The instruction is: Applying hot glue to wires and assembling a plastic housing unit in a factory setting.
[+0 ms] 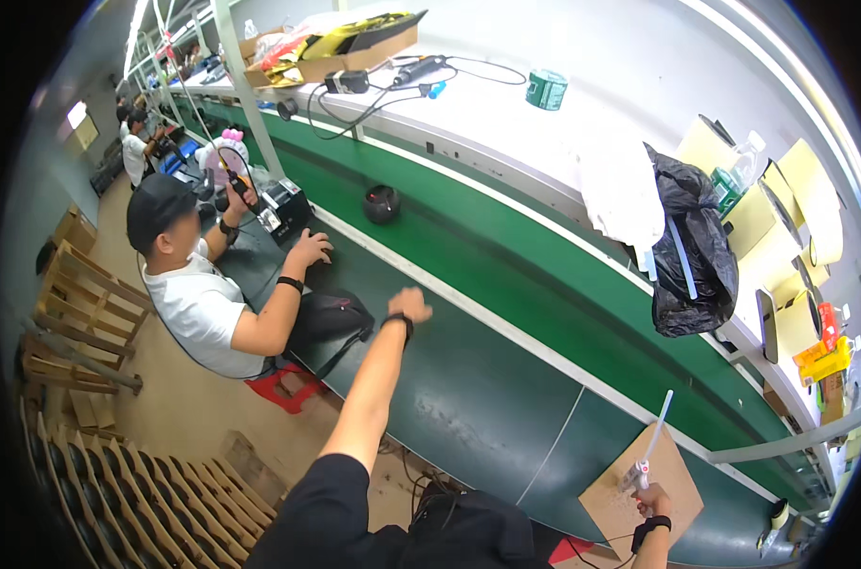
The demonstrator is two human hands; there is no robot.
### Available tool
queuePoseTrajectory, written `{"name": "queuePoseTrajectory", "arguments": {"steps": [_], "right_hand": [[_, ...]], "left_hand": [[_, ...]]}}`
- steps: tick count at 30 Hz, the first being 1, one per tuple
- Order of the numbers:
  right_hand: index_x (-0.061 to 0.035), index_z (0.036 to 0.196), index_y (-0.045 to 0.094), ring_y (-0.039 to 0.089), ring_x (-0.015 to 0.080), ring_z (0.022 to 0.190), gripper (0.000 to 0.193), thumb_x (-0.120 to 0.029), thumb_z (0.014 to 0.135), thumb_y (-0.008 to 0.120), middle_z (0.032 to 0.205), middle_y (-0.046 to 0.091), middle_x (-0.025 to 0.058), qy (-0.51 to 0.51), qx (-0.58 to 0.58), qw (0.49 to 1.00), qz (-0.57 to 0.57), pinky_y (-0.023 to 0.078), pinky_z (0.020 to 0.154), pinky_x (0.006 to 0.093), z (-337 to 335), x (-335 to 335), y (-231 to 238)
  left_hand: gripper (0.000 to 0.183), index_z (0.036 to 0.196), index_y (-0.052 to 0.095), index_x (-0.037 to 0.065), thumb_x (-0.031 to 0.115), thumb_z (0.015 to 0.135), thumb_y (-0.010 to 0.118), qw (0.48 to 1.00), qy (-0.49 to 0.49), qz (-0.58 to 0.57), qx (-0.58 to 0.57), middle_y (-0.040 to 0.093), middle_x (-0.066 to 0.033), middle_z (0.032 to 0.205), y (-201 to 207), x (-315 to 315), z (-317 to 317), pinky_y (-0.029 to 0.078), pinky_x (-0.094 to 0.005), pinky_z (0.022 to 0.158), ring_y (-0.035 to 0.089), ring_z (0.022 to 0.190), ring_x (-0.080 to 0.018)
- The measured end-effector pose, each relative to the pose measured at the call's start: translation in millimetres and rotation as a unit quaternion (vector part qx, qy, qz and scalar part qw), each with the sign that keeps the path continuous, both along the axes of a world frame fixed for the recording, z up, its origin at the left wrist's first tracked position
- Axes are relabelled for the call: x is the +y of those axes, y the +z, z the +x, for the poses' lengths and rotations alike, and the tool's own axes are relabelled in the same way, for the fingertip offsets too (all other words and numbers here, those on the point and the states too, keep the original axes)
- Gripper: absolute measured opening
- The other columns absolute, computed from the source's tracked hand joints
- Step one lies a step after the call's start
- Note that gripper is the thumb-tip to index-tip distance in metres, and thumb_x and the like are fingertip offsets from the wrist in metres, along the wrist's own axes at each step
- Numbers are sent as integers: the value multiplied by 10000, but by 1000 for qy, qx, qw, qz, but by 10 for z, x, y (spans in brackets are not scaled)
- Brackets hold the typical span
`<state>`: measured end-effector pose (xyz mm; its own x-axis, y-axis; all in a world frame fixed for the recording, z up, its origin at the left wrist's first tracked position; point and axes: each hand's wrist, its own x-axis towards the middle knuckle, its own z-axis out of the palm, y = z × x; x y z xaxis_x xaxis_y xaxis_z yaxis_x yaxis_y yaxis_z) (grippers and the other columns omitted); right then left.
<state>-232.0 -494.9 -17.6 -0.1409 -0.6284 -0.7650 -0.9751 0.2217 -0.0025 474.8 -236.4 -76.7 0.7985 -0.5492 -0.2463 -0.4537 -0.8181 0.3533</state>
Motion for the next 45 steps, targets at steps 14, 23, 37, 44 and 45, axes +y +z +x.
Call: {"name": "queuePoseTrajectory", "arguments": {"steps": [14, 23, 37, 44, 45], "right_hand": [[-55, 980, 577, 469, 174, 423, 196, -153, 856, 693, 620, 515, 103, -234, -94, 968, 11, 392, 384, 341, -266, 86, -36], [-65, 941, 597, 512, 206, 441, 198, -189, 837, 710, 654, 570, 124, -261, -100, 960, -26, 425, 408, 370, -272, 3, -192], [-92, 1001, 696, 627, 185, 607, 221, -249, 846, 683, 731, 647, 50, -190, -101, 974, -63, 500, 525, 358, -475, 300, -201], [-125, 972, 631, 516, 177, 393, 173, -273, 896, 679, 549, 549, 78, -222, -133, 962, -89, 408, 368, 342, -520, 513, -444], [-128, 979, 624, 514, 173, 393, 180, -278, 897, 680, 548, 544, 73, -222, -149, 959, -97, 405, 368, 336, -515, 526, -452]], "left_hand": [[501, 1211, 688, 74, 301, 767, 733, 993, 100, -7, -66, 489, -175, 1486, -101, -756, 2346, 514, -461, 1014, 604, 1230, -352], [483, 1173, 723, 180, 155, 692, 739, 990, 24, -59, -129, 467, -227, 1436, -871, -567, 2907, 510, -461, 1016, 607, 1165, -408], [182, 792, 616, 95, 143, 690, 759, 943, -284, -145, -96, 538, -94, 987, -442, -229, 374, 526, -450, 761, 595, 925, -319], [119, 830, 633, 73, 88, 739, 709, 824, -528, -204, 20, 558, -78, 1114, -243, 564, -1502, 537, -413, 804, 562, 1044, -289], [107, 835, 632, 64, 69, 757, 704, 814, -532, -231, 28, 573, -72, 1161, -259, 617, -1700, 539, -408, 825, 564, 1086, -294]]}}
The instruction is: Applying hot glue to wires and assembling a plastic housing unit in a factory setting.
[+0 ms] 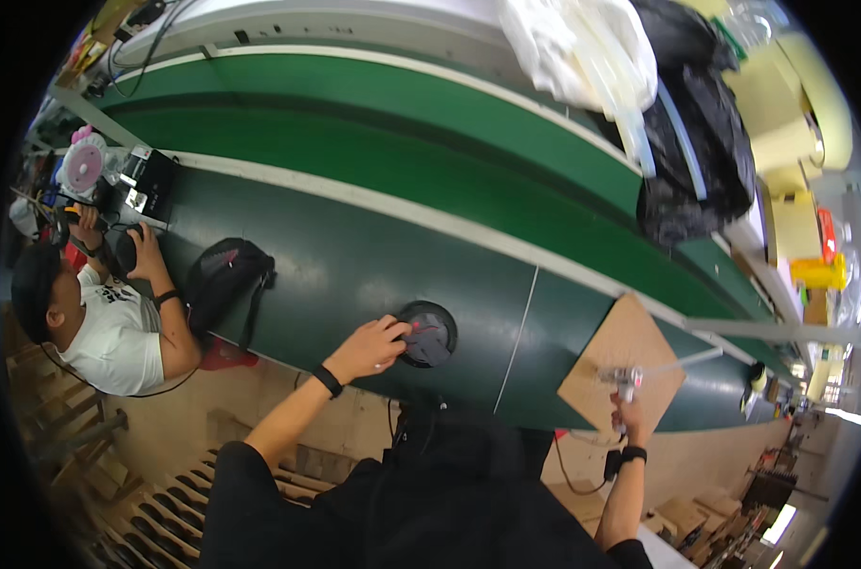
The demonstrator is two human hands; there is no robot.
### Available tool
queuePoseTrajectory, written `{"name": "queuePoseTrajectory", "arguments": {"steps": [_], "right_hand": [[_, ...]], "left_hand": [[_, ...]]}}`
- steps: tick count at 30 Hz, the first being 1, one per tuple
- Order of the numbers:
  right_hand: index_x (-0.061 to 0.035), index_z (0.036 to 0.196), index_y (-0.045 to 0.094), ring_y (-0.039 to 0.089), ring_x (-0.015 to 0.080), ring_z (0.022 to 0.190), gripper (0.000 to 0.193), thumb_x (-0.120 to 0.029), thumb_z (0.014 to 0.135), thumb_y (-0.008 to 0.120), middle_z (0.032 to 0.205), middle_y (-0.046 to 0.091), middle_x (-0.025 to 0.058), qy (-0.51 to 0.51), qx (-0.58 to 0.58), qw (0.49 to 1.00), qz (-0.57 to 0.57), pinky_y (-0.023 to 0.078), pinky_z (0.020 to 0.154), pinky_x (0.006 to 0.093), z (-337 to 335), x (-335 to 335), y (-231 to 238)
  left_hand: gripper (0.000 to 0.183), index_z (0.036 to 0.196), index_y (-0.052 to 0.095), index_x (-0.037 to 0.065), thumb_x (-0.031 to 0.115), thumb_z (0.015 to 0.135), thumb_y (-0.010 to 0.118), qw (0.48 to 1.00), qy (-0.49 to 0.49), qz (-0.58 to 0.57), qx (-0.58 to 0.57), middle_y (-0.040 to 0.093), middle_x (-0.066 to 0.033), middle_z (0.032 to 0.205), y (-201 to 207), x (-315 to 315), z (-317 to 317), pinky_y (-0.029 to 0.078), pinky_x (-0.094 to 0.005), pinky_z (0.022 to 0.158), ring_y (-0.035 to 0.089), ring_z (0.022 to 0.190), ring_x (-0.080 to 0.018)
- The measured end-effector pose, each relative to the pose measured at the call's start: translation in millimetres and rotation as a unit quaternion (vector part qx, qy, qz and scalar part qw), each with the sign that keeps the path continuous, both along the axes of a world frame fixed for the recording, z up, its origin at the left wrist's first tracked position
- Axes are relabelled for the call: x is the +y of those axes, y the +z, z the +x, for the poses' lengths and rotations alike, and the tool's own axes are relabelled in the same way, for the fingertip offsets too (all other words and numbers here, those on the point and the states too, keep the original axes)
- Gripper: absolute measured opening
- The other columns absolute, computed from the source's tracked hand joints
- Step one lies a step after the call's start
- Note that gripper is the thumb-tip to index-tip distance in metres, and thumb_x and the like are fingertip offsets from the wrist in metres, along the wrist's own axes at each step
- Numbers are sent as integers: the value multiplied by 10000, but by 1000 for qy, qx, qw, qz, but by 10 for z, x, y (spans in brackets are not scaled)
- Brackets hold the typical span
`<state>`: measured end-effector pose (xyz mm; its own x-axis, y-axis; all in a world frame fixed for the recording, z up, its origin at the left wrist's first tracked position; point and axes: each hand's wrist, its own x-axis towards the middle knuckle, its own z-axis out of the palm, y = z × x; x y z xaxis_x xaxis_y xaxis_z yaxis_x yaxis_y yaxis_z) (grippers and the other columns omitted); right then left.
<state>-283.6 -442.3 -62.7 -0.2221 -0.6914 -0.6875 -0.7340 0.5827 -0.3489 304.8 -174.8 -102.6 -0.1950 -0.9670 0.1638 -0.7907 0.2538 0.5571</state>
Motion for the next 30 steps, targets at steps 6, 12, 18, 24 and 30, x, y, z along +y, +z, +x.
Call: {"name": "queuePoseTrajectory", "arguments": {"steps": [6, 12, 18, 24, 30], "right_hand": [[-121, 1013, 624, 508, 147, 404, 160, -237, 906, 657, 545, 517, 46, 22, -16, 998, -62, 390, 371, 317, -57, 250, -89], [-84, 1035, 611, 468, 130, 414, 162, -148, 887, 628, 559, 482, 24, -6, -47, 998, -46, 380, 384, 305, 114, 362, 34], [-62, 1056, 614, 460, 138, 400, 197, -123, 868, 620, 578, 497, 30, -10, -96, 993, -65, 385, 382, 313, -193, 528, -117], [-39, 1214, 608, 528, 97, 524, 339, -81, 879, 635, 791, 592, 24, 116, -70, 957, -256, 427, 454, 284, -371, 954, -339], [-22, 1125, 637, 628, 199, 956, 334, -163, 845, 751, 1038, 666, 104, 110, -205, 961, -146, 493, 868, 345, 671, 1611, 159]], "left_hand": [[73, 889, 615, 26, -16, 829, 613, 959, 189, 24, 211, 661, -89, 1073, -50, 207, -876, 569, -364, 701, 667, 953, -266], [242, 1098, 643, 16, -29, 895, 518, 856, 366, -2, 366, 720, -151, 941, -171, -35, -1078, 557, -362, 721, 713, 844, -274], [349, 1160, 638, -7, -61, 923, 389, 901, 239, 211, 294, 702, -145, 917, -131, 347, -1258, 576, -332, 761, 711, 808, -201], [189, 1117, 654, 9, 88, 962, 581, 823, 274, 291, 403, 722, -93, 886, 64, 263, -1298, 567, -303, 672, 697, 777, -153], [152, 991, 674, -10, 101, 896, 715, 919, 217, 215, 248, 702, -122, 758, 222, 196, -1554, 551, -305, 655, 689, 684, -162]]}}
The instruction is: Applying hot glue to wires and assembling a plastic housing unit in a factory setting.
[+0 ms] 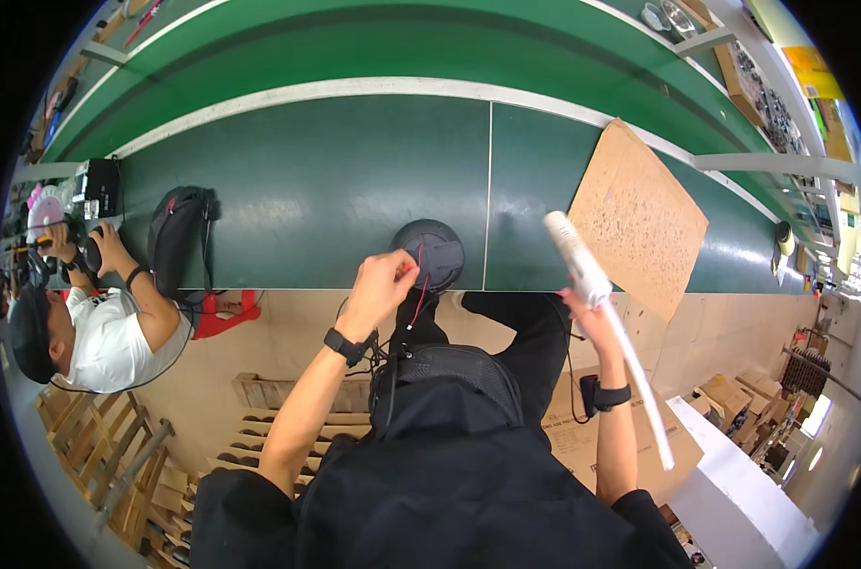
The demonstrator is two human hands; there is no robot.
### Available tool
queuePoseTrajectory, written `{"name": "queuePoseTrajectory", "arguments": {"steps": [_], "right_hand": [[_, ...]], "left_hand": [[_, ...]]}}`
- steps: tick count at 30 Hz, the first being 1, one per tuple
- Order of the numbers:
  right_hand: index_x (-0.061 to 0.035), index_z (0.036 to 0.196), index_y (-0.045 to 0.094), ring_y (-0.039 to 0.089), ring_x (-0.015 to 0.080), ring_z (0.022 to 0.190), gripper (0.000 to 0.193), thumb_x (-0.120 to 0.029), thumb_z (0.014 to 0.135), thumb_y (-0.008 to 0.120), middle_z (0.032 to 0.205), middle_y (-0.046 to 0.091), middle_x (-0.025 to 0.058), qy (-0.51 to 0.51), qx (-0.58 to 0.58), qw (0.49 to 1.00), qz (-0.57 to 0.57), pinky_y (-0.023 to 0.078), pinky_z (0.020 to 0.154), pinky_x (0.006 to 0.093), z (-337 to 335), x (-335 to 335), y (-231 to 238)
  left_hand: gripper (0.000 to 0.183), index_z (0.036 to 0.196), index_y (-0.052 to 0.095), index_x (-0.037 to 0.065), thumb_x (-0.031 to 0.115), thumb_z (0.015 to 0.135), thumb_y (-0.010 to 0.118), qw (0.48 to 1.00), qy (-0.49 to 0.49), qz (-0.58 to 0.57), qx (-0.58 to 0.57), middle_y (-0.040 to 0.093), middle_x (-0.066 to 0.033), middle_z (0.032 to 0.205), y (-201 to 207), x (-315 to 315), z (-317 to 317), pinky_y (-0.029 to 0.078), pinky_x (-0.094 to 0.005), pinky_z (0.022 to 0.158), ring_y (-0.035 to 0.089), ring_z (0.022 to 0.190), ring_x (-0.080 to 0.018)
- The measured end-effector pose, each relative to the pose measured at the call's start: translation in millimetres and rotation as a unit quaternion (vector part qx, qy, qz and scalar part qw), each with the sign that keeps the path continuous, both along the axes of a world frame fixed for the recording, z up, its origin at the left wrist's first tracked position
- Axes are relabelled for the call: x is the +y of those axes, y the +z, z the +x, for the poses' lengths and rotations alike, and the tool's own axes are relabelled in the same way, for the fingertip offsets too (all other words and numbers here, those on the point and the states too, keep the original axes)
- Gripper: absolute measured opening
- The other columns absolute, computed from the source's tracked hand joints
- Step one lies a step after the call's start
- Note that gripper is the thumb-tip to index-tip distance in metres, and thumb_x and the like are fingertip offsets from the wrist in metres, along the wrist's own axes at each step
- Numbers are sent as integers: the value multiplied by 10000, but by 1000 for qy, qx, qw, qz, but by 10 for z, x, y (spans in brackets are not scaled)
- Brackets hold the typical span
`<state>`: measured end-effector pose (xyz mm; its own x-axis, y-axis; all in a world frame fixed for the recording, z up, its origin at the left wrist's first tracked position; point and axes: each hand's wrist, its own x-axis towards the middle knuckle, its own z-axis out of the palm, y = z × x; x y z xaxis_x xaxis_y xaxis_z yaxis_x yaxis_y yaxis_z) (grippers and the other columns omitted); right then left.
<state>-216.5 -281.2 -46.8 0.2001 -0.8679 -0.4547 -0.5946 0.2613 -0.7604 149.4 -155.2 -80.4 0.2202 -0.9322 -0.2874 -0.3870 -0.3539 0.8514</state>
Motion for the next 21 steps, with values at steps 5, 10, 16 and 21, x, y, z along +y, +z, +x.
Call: {"name": "queuePoseTrajectory", "arguments": {"steps": [5, 10, 16, 21], "right_hand": [[15, 1087, 624, 620, 374, 983, 339, -104, 778, 699, 1059, 633, 194, 252, -57, 961, -95, 491, 882, 375, 595, 197, 288], [-4, 1067, 602, 603, 393, 1025, 451, -242, 714, 749, 1083, 640, 185, 380, -121, 909, -118, 502, 862, 421, 916, 225, 193], [-47, 986, 589, 595, 357, 945, 372, -180, 692, 772, 948, 622, 118, 435, -9, 886, -161, 518, 772, 441, 1111, 247, 124], [-64, 963, 593, 597, 337, 928, 309, -161, 719, 756, 916, 621, 109, 452, 9, 868, -204, 523, 755, 431, 1192, 299, 46]], "left_hand": [[78, 908, 695, -19, 57, 896, 709, 997, 24, -24, 67, 714, -79, 770, 19, -395, 154, 543, -278, 652, 672, 690, -112], [112, 926, 714, -22, 87, 902, 715, 997, 29, -14, 76, 724, -71, 773, -145, -763, 316, 546, -272, 664, 677, 699, -114], [146, 919, 723, -25, 119, 894, 730, 997, 58, -31, 39, 743, -101, 798, -361, -811, 252, 563, -295, 697, 719, 749, -159], [158, 911, 732, -19, 135, 880, 746, 996, 79, -32, 20, 759, -134, 850, -375, -787, 227, 571, -308, 715, 736, 761, -184]]}}
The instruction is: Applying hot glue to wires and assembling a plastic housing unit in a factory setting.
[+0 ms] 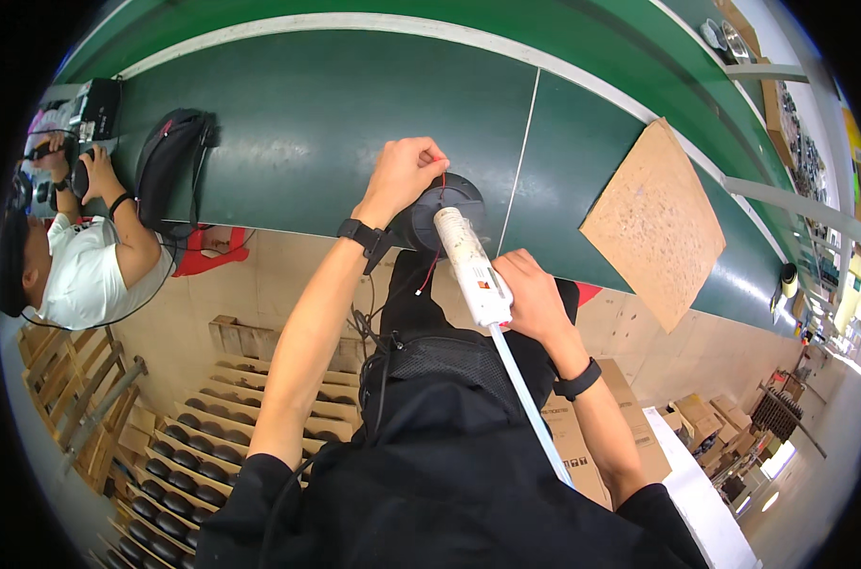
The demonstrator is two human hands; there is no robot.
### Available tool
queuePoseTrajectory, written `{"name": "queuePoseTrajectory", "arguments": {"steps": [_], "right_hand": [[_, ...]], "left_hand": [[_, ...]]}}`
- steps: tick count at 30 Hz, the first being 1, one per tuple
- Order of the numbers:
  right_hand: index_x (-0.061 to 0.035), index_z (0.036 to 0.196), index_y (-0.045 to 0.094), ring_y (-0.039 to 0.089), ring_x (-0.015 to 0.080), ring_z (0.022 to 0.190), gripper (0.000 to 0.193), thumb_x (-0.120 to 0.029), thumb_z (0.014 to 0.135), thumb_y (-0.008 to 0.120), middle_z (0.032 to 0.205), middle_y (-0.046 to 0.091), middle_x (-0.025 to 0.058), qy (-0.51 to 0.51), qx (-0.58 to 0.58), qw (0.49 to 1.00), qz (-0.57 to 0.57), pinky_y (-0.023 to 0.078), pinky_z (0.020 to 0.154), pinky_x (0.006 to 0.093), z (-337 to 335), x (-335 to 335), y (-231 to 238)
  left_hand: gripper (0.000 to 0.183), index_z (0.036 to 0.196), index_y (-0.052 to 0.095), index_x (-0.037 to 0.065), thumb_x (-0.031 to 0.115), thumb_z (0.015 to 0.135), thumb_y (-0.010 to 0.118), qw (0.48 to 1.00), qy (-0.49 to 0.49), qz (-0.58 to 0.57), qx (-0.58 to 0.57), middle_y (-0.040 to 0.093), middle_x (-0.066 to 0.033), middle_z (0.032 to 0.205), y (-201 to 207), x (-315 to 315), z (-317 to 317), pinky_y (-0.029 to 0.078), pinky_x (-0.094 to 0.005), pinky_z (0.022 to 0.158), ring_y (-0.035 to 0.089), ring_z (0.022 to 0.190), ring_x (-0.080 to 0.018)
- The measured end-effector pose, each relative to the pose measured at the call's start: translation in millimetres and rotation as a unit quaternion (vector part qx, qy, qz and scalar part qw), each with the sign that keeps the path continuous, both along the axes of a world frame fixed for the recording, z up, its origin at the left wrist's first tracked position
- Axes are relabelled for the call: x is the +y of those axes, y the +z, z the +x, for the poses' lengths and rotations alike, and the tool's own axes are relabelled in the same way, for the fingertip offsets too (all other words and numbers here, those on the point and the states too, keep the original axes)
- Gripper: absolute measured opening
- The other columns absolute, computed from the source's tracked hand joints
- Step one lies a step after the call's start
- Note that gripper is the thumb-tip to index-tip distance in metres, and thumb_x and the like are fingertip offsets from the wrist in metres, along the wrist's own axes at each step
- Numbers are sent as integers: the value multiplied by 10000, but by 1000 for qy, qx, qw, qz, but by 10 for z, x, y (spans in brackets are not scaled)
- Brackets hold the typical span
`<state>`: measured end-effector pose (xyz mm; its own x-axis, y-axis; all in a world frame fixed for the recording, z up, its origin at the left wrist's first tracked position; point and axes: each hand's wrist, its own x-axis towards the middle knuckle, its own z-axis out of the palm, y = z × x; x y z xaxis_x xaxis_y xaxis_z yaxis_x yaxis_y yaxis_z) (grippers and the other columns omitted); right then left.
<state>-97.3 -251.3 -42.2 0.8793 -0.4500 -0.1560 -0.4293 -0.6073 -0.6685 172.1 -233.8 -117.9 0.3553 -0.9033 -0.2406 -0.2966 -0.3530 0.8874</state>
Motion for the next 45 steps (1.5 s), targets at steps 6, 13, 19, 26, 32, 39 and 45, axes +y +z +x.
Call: {"name": "queuePoseTrajectory", "arguments": {"steps": [6, 13, 19, 26, 32, 39, 45], "right_hand": [[-65, 921, 583, 599, 323, 894, 244, -150, 755, 739, 886, 617, 107, -26, 45, 998, -32, 519, 705, 432, 89, 71, -27], [-53, 891, 580, 607, 326, 820, 249, -165, 747, 750, 820, 612, 120, -34, 52, 995, -81, 502, 637, 442, 111, 117, -31], [-41, 835, 553, 617, 336, 739, 274, -190, 740, 762, 754, 604, 131, -45, 62, 992, -96, 491, 607, 444, 88, 149, -54], [-45, 832, 576, 639, 361, 675, 257, -186, 726, 763, 701, 617, 153, -58, 67, 993, -84, 485, 609, 443, 78, 149, -10], [-40, 878, 610, 656, 361, 691, 235, -155, 726, 747, 718, 638, 159, -65, 65, 993, -69, 493, 610, 437, 20, 165, -5], [-34, 890, 616, 653, 375, 683, 233, -117, 710, 737, 733, 646, 173, -80, 57, 993, -62, 495, 607, 437, 53, 168, 25], [-29, 903, 644, 670, 365, 695, 256, -151, 718, 771, 743, 657, 170, -81, 57, 995, -24, 516, 605, 428, -5, 81, 19]], "left_hand": [[141, 910, 739, -7, 132, 881, 738, 1000, -1, 17, -7, 755, -131, 813, 31, -3, -16, 572, -311, 703, 735, 739, -187], [137, 910, 740, -4, 128, 875, 738, 1000, 8, 15, -8, 753, -137, 806, 5, 1, 2, 571, -317, 705, 736, 741, -192], [138, 907, 738, -5, 127, 871, 742, 1000, 11, 15, -12, 753, -141, 808, 8, 1, -8, 570, -322, 714, 738, 746, -206], [134, 907, 739, 1, 129, 868, 748, 1000, 10, 11, -6, 753, -139, 808, 5, 16, -5, 567, -323, 714, 739, 751, -210], [133, 905, 738, 0, 129, 870, 747, 1000, 14, 9, -2, 753, -141, 808, -1, 11, -12, 567, -325, 708, 739, 747, -208], [143, 898, 732, -12, 129, 874, 744, 1000, 20, -3, -2, 747, -125, 782, -4, 62, 11, 560, -309, 686, 730, 732, -179], [116, 892, 719, -7, 107, 871, 736, 997, -20, 46, 59, 716, -74, 743, 415, 403, 68, 534, -263, 666, 674, 689, -109]]}}
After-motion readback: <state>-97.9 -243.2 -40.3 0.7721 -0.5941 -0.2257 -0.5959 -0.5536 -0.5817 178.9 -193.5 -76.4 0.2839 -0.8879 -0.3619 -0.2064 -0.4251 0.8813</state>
